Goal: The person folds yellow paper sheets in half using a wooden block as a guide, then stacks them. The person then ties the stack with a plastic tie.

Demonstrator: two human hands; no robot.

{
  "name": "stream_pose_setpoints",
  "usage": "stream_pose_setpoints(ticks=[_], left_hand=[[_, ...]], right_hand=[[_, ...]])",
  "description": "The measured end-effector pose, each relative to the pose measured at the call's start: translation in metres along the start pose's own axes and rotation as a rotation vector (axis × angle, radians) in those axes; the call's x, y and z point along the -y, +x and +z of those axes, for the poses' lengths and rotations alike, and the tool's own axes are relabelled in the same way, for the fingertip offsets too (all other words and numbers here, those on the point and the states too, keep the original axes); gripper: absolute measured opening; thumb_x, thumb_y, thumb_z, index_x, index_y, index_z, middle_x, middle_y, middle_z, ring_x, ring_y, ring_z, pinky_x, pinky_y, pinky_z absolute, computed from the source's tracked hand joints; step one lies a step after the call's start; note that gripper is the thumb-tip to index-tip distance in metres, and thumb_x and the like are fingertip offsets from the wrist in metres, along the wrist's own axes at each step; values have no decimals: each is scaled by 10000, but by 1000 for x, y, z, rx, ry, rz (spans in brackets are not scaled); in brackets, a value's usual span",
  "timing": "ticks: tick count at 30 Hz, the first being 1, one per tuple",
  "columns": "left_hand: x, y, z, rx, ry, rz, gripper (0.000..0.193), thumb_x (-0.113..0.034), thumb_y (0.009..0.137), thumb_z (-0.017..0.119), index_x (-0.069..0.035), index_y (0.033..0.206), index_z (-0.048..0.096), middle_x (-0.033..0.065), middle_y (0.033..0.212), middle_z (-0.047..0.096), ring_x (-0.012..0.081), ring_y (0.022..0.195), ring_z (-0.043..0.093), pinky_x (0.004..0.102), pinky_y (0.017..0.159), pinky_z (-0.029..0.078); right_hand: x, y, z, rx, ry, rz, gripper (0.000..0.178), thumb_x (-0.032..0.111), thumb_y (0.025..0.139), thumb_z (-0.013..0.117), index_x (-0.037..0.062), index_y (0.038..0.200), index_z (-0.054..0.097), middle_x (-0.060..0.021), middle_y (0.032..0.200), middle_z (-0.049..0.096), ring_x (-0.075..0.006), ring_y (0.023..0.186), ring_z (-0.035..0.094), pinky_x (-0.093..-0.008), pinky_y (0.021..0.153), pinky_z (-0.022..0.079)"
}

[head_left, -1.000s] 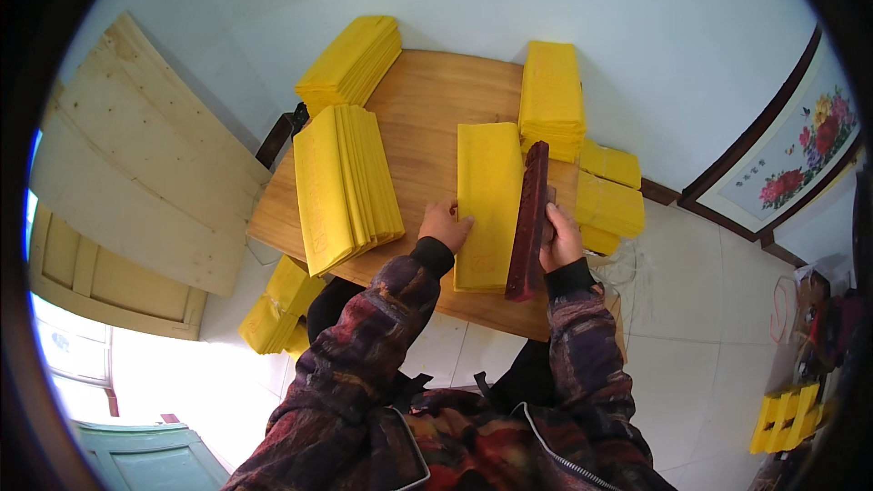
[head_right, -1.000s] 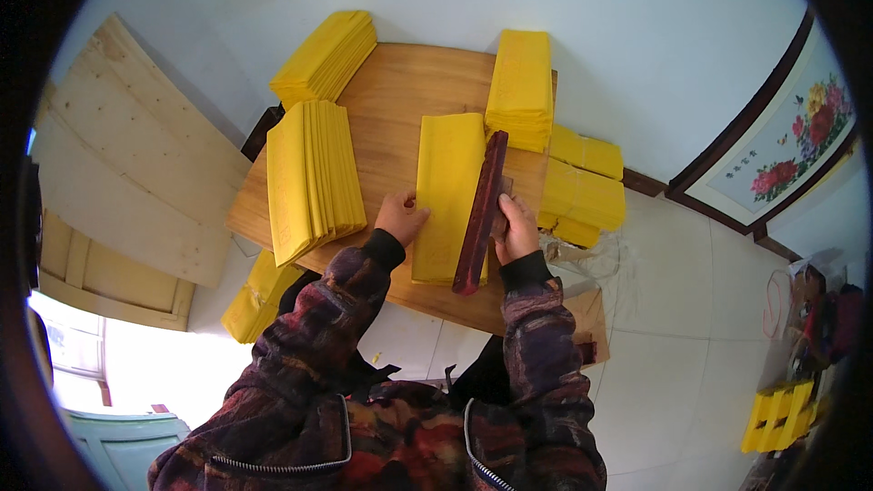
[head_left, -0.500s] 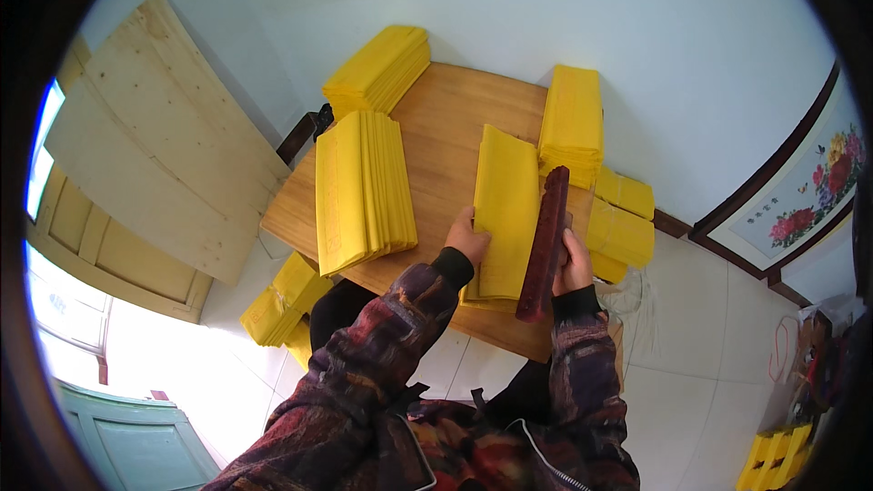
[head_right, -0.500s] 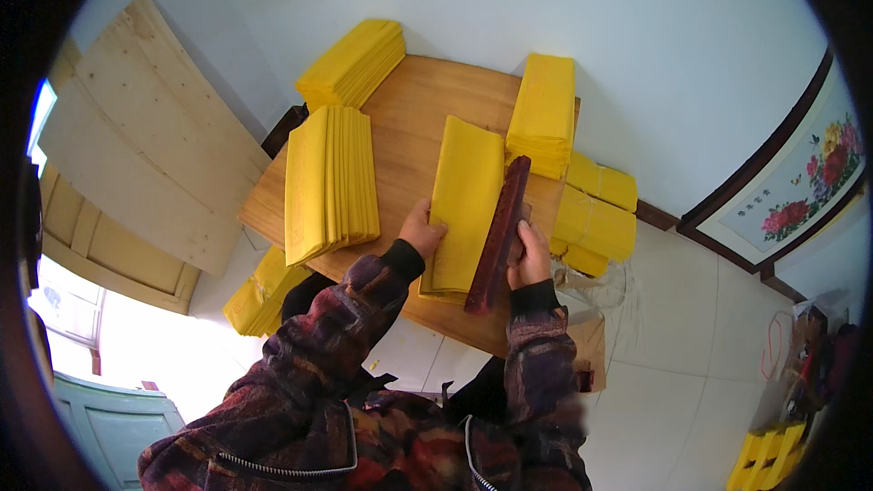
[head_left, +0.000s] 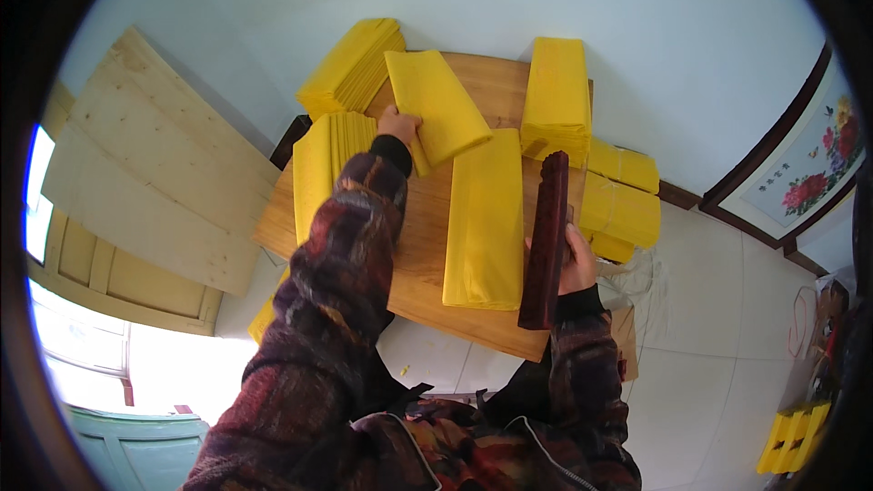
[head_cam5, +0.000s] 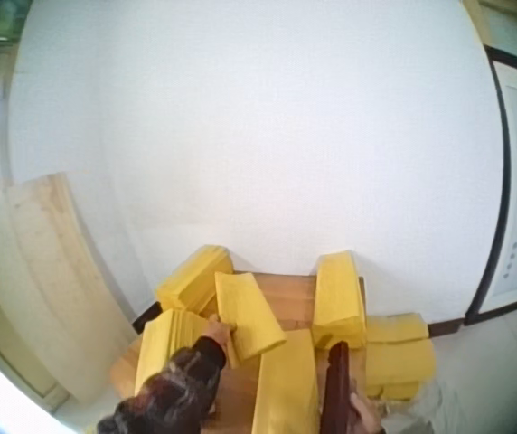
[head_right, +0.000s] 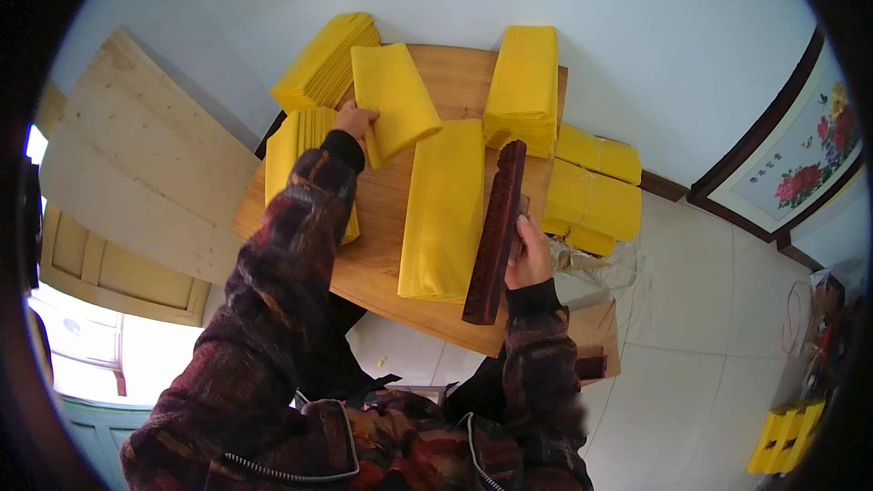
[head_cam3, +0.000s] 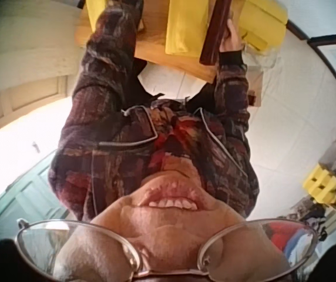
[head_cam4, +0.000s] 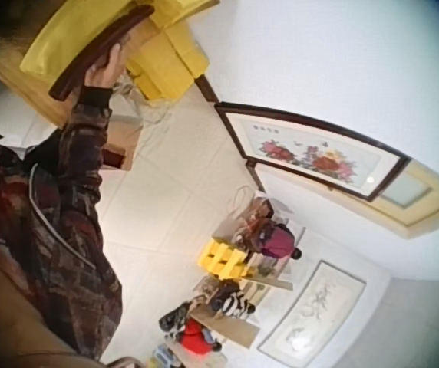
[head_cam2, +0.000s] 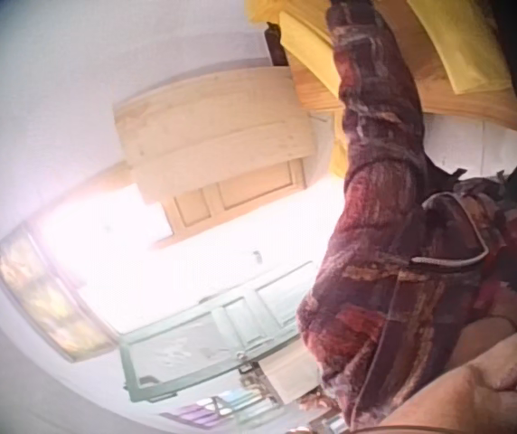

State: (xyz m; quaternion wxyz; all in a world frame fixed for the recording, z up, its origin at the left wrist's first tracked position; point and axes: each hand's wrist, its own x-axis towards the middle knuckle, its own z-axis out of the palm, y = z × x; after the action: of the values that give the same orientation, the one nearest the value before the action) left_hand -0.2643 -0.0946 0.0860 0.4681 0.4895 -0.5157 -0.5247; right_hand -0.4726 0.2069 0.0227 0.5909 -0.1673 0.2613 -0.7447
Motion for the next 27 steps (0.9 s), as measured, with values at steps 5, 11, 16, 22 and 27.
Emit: stream_pose_setpoints(ticks=[5, 11, 16, 22, 27], left_hand=[[41, 56, -21, -50, -115, -161, 295, -3, 746, 599, 41, 1025, 516, 161, 933, 594, 277, 804, 602, 381, 660, 504], [99, 40, -5, -208, -324, -246, 334, -29, 756, 576, 57, 1060, 466, 167, 949, 579, 287, 760, 600, 392, 637, 482], [107, -106, 42, -102, -314, -34, 217, -75, 878, 459, 36, 1065, 467, 101, 981, 565, 188, 838, 572, 336, 677, 501], [92, -190, 27, 284, 7, -85, 502, -68, 791, 570, 51, 1245, 393, 175, 1165, 490, 262, 1081, 484, 345, 903, 417], [105, -207, 30, 154, 286, 15, 582, -1, 704, 579, 43, 1252, 389, 244, 1186, 465, 363, 1096, 473, 385, 940, 406]], right_hand=[[4, -8, 3, -45, -65, -8, 328, 220, 944, 391, 49, 1215, 461, -68, 1080, 564, -175, 960, 567, -412, 923, 455], [3, -15, 2, -32, -7, 6, 351, 212, 947, 376, 51, 1255, 423, -70, 1114, 551, -177, 956, 571, -404, 914, 462], [-4, -16, 1, 6, -11, -23, 340, 212, 952, 384, 44, 1242, 440, -66, 1124, 562, -169, 967, 576, -355, 882, 479], [-11, -21, 15, 2, 16, -13, 339, 144, 937, 392, -1, 1242, 423, -89, 1159, 550, -182, 1030, 554, -311, 906, 437], [-22, -38, 24, 17, 12, -35, 380, 129, 928, 413, -3, 1284, 387, -96, 1213, 522, -208, 1081, 533, -323, 935, 417]])
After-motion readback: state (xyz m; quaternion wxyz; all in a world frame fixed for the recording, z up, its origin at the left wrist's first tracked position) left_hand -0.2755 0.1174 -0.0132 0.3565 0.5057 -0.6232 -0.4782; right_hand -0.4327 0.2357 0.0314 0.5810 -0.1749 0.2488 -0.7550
